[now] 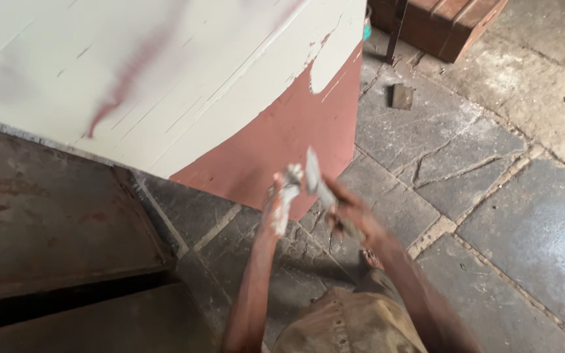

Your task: The person applies a white plaster-like substance to a reddish-brown vertical surface using a trowel. They repeatedly scoop material from their left hand and spread it across the surface in smooth strokes.

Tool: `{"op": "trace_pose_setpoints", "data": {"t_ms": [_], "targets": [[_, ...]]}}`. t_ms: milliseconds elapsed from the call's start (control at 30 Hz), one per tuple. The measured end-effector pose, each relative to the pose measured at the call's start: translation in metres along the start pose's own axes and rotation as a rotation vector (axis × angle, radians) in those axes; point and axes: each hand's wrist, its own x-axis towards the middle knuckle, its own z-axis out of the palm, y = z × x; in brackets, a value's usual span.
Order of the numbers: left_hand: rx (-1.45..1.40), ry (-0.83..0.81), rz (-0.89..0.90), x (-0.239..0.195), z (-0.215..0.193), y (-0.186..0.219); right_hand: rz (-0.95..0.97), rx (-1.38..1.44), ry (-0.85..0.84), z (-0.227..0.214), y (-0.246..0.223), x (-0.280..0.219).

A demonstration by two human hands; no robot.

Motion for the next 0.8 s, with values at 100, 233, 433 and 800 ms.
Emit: {"op": "trace_pose_setpoints", "data": {"t_ms": [100,233,433,800], "targets": [[-0.388,-0.131,-0.174,0.033,0.020,0.012,0.147,-0.110,-0.188,-0.003,0.009,-0.020],[-0.518,-0.169,-0.083,0.051,0.017,0.034,0.153,-0.146,-0.330,-0.026,0.006,-0.019],[-0.280,0.099,-0.101,-0.003,-0.007,-0.007,-0.094,0.418,0.114,-0.068,-0.063,0.068],[-0.791,0.491,-0.286,-0.109,-0.031,-0.142,-0.548,-0.113,0.459,-0.087,-0.170,0.202]]}}
